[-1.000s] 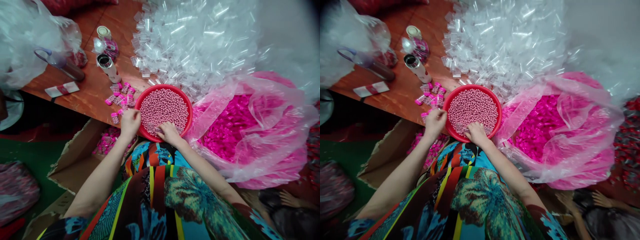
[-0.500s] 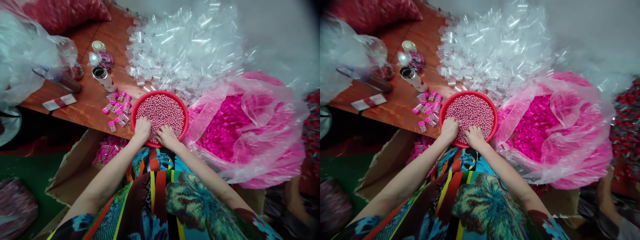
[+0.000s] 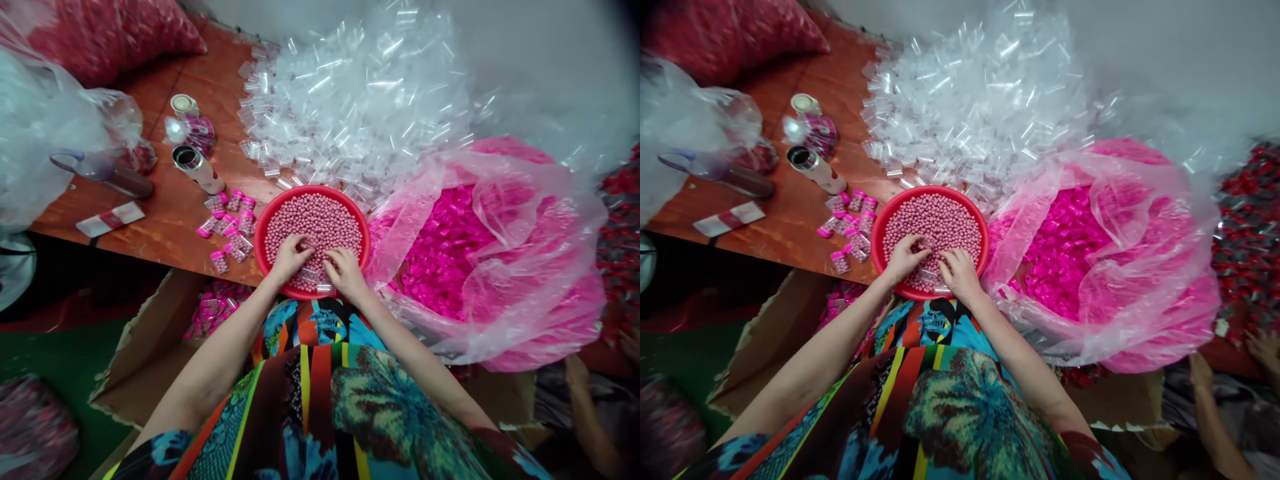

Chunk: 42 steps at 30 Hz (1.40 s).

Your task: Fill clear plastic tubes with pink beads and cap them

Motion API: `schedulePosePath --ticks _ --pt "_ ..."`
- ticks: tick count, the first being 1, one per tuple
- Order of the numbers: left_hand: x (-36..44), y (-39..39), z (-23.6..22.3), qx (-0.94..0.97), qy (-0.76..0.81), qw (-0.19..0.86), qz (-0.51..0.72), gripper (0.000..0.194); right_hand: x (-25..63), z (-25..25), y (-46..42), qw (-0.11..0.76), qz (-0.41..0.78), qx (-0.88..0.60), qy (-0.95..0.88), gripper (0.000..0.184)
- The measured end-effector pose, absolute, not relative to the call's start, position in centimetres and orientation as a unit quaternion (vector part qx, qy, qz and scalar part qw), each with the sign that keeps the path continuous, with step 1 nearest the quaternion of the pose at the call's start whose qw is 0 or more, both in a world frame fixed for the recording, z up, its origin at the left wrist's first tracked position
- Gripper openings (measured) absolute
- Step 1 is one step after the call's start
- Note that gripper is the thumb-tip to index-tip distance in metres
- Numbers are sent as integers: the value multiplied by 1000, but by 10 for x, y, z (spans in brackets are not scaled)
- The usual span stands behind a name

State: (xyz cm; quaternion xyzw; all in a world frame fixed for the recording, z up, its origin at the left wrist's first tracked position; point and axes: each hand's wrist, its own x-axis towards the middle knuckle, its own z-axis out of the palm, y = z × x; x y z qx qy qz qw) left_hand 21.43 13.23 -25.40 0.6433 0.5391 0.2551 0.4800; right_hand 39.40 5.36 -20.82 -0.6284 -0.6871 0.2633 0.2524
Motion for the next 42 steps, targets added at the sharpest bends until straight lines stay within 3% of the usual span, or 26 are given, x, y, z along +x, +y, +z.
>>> schedulePosePath --ticks 5,11,15,24,32,36,38,39,42 --pt "210 116 -240 563 509 544 359 39 394 -205 59 344 308 -622 -632 23" --pt "219 104 -223 463 462 666 359 49 398 -186 64 391 345 -608 -599 25" --pt "226 102 -215 513 459 645 334 45 401 -174 67 390 351 -584 -619 29" --pt "227 102 -208 583 454 616 270 41 411 -181 66 347 469 -621 -524 17" --pt "240 97 -214 418 514 690 293 41 424 -181 47 340 393 -648 -556 17" --pt "242 99 -204 301 507 745 310 51 481 -193 18 394 257 -754 -458 28" --pt "243 100 -196 277 494 763 312 54 520 -206 0 352 186 -837 -374 35" --pt "245 101 -192 275 488 768 310 51 538 -214 -9 289 182 -870 -354 36" --pt "252 104 -183 267 468 784 309 38 576 -237 -29 207 222 -886 -352 18"
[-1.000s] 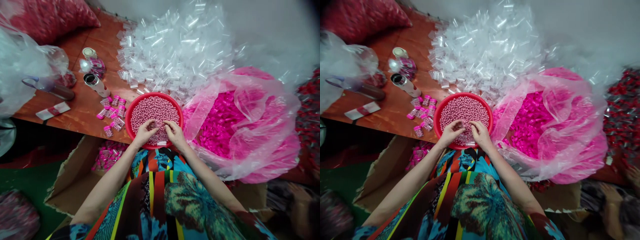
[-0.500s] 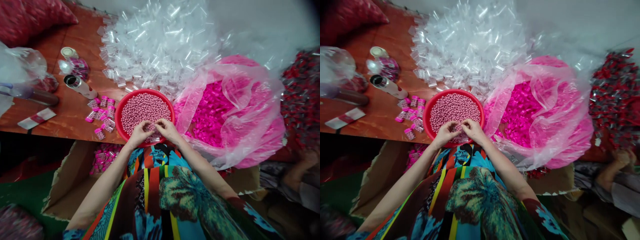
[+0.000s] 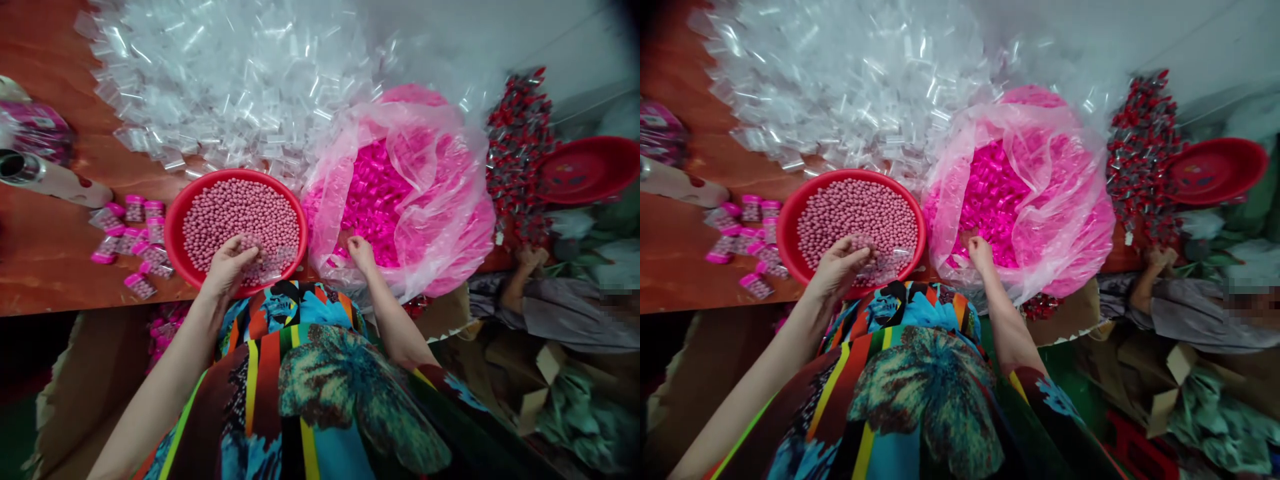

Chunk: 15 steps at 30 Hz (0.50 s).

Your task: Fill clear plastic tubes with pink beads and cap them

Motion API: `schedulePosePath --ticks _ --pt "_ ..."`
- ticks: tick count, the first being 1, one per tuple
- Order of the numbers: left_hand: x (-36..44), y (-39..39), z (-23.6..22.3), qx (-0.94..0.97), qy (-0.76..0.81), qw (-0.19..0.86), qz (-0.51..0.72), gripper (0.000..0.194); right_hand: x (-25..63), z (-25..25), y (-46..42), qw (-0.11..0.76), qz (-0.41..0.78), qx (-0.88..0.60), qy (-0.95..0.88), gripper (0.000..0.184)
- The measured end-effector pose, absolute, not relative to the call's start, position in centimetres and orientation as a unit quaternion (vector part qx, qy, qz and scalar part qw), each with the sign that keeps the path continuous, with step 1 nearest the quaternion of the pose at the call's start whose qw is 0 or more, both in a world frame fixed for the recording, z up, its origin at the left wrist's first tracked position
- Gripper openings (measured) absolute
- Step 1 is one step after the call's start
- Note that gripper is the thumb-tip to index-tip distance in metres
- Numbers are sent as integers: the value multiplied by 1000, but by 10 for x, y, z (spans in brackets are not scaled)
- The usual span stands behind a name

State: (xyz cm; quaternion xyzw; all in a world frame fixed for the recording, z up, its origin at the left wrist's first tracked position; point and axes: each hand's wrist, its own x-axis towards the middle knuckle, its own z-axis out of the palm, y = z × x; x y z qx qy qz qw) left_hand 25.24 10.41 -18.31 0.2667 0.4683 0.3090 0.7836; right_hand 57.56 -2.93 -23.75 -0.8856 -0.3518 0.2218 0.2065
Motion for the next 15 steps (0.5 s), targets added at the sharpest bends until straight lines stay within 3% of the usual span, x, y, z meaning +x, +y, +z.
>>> schedulePosePath --ticks 3,9,11,15 --pt "262 106 -179 242 451 803 305 29 582 -256 -40 168 244 -884 -362 7" --pt "265 106 -173 194 436 845 243 27 573 -268 -45 179 236 -886 -357 15" --pt "262 106 -172 177 425 857 232 29 574 -262 -44 222 219 -886 -343 19" --pt "252 103 -170 169 426 858 230 31 563 -229 -28 440 186 -841 -255 28"
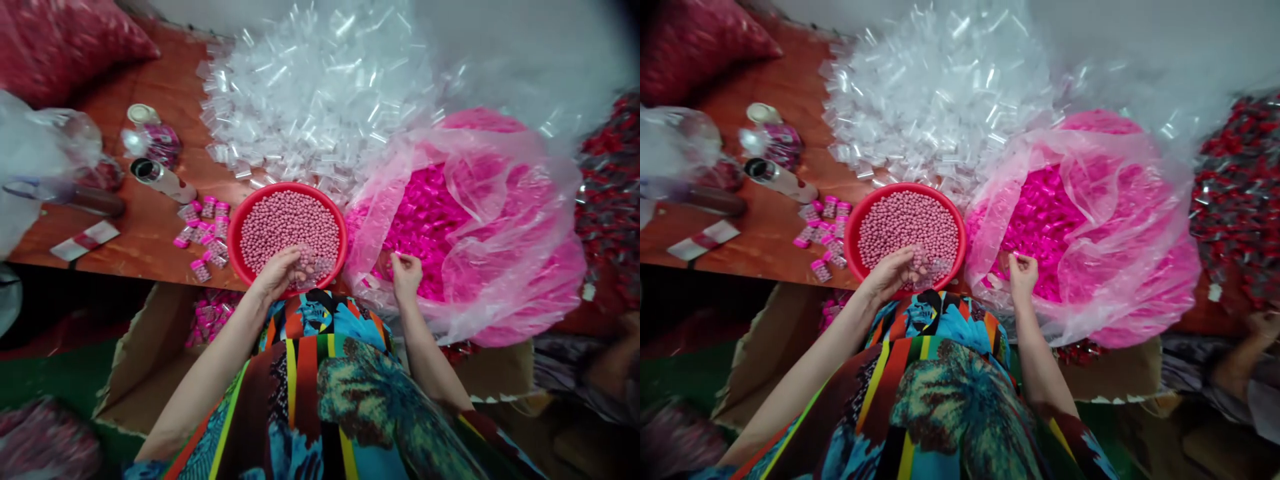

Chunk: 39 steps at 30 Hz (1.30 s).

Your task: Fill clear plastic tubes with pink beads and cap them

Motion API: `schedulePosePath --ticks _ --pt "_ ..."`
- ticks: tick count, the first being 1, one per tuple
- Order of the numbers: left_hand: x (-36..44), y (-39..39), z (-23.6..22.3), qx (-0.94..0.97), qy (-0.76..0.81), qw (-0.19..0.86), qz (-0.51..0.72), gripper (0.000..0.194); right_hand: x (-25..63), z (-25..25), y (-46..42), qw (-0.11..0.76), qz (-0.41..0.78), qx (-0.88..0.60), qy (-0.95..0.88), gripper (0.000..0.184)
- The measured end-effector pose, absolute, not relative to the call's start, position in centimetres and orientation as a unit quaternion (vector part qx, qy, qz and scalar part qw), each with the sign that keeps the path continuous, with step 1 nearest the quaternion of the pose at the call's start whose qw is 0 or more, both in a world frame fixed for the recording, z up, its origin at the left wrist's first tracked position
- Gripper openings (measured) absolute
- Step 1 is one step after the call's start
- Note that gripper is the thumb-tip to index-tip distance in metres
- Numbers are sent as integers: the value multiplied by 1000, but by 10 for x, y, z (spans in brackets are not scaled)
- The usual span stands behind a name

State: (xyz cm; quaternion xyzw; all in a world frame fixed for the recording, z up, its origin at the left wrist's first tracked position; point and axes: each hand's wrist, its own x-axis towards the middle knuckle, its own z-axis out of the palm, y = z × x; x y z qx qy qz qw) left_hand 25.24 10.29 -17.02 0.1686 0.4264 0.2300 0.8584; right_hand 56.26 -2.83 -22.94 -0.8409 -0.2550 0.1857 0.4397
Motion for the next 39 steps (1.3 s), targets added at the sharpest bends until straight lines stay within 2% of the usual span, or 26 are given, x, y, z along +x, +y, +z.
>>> schedulePosePath --ticks 1,3,8,15,19,22,25,35,39 --pt "250 102 -170 171 428 857 230 31 553 -217 -21 480 206 -816 -248 32" --pt "247 100 -168 173 429 855 233 33 527 -192 -1 503 283 -768 -277 35" --pt "241 98 -163 155 426 855 251 35 450 -153 53 459 439 -647 -422 30" --pt "228 96 -164 151 406 853 291 33 412 -151 78 342 418 -571 -618 21" --pt "218 94 -167 132 409 850 305 32 411 -155 78 296 359 -548 -695 20" --pt "214 94 -168 109 422 842 319 33 405 -159 79 330 336 -595 -651 20" --pt "215 94 -167 101 424 838 329 32 394 -160 80 382 393 -634 -546 22" --pt "235 81 -170 126 418 806 400 33 380 -157 77 391 410 -633 -529 24" --pt "242 74 -168 141 446 774 428 38 377 -161 73 406 498 -644 -414 32"
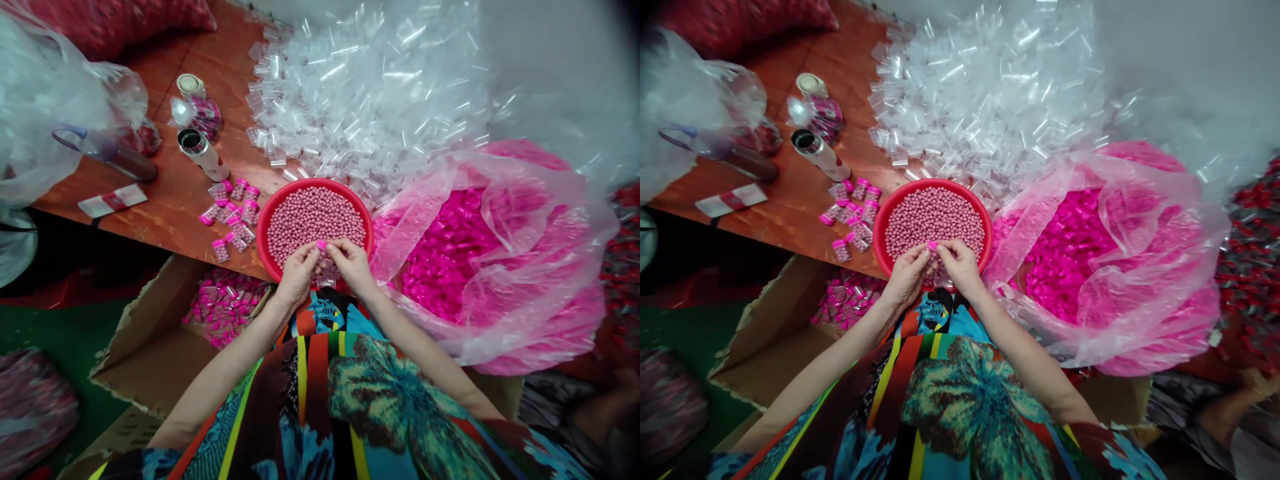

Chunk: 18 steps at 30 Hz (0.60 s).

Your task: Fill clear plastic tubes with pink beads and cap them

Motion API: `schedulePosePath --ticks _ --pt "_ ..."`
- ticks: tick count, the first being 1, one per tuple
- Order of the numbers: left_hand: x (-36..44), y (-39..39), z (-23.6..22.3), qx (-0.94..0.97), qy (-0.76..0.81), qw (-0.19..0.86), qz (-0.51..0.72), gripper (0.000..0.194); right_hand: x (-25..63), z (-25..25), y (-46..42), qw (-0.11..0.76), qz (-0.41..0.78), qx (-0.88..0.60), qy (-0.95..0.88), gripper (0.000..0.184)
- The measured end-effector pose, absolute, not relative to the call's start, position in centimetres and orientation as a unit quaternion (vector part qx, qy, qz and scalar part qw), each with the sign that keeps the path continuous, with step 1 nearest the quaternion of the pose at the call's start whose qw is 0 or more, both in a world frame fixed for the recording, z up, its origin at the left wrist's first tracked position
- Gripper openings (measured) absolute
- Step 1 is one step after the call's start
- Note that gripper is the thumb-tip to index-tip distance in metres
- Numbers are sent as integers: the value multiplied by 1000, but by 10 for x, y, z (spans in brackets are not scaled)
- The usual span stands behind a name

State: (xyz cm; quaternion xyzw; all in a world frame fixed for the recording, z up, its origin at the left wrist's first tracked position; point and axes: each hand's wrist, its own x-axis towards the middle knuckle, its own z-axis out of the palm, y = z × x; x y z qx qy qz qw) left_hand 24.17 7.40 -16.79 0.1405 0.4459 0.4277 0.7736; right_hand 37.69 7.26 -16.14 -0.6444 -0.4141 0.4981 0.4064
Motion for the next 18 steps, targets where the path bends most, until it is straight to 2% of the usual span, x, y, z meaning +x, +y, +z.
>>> schedulePosePath --ticks 4,8,10,13,15,18 --pt "242 70 -170 186 458 762 418 46 369 -165 67 452 558 -645 -262 37" --pt "241 68 -175 221 465 751 413 49 366 -167 63 462 583 -636 -205 37" --pt "240 67 -176 226 468 748 412 49 369 -166 63 444 572 -647 -241 36" --pt "241 66 -175 209 462 757 412 47 374 -163 62 425 480 -662 -387 28" --pt "241 66 -173 184 451 769 415 45 377 -161 62 418 414 -647 -485 22" --pt "241 65 -171 154 441 780 417 41 381 -159 64 390 378 -608 -579 21"
